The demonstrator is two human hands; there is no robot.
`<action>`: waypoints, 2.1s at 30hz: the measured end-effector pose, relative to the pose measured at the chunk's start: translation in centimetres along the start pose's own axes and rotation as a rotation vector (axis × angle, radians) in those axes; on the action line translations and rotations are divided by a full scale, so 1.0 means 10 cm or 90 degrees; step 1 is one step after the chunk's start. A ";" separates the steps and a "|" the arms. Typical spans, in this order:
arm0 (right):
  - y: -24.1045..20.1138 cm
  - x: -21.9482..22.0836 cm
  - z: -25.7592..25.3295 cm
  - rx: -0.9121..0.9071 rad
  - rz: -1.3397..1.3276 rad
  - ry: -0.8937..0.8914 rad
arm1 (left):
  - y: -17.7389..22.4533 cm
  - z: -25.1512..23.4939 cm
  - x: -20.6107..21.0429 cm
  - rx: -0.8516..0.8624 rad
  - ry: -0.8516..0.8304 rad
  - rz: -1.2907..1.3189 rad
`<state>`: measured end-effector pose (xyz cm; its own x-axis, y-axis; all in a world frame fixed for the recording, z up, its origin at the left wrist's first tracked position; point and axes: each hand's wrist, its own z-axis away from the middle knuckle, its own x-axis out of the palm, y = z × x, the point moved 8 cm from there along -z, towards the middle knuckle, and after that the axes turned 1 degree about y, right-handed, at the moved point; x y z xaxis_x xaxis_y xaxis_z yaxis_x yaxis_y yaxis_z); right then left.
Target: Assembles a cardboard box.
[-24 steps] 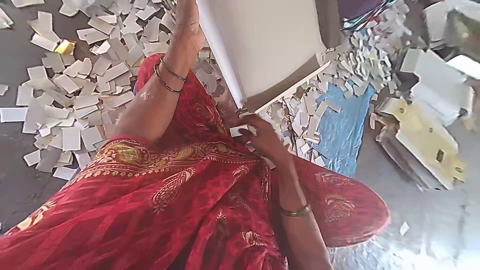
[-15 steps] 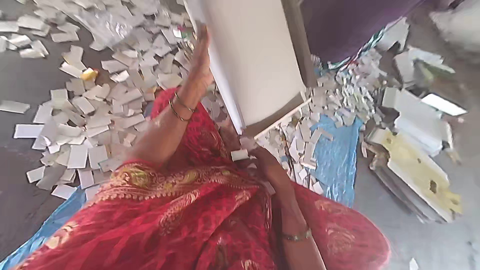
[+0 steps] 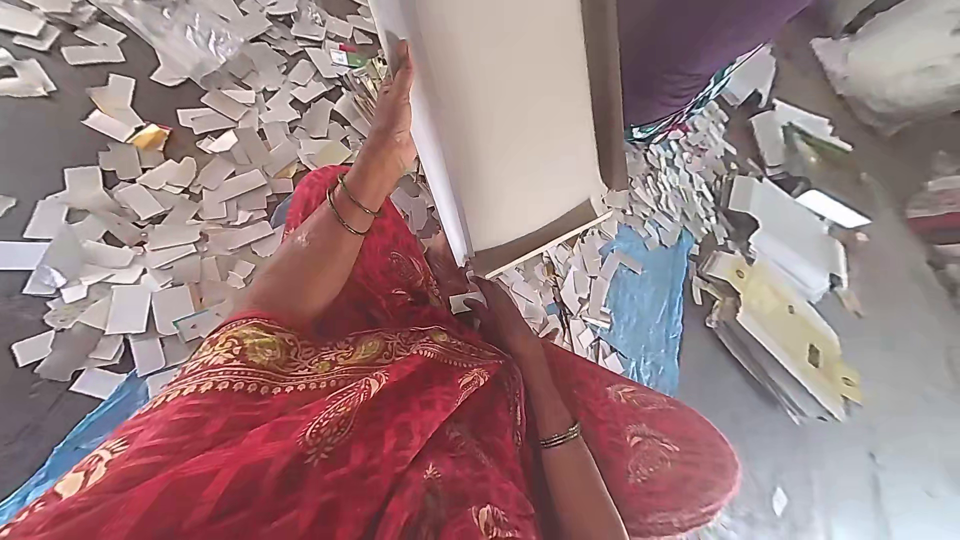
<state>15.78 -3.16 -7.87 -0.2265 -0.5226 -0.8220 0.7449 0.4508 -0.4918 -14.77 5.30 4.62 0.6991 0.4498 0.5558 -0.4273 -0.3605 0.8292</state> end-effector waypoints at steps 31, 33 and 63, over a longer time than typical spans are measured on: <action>0.26 -1.02 0.65 0.094 0.130 0.194 | 0.04 -0.03 -0.01 -0.009 0.022 0.094; 0.18 -0.66 0.46 0.081 0.084 0.087 | 0.05 -0.01 0.02 0.004 -0.001 0.086; 1.07 -1.39 0.29 0.244 -0.872 0.675 | 0.08 0.14 0.22 0.028 -0.168 0.116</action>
<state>28.73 6.77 -0.91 -0.9083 0.3731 0.1893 -0.2515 -0.1255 -0.9597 -12.78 4.86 6.38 0.7405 0.1495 0.6552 -0.5379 -0.4524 0.7113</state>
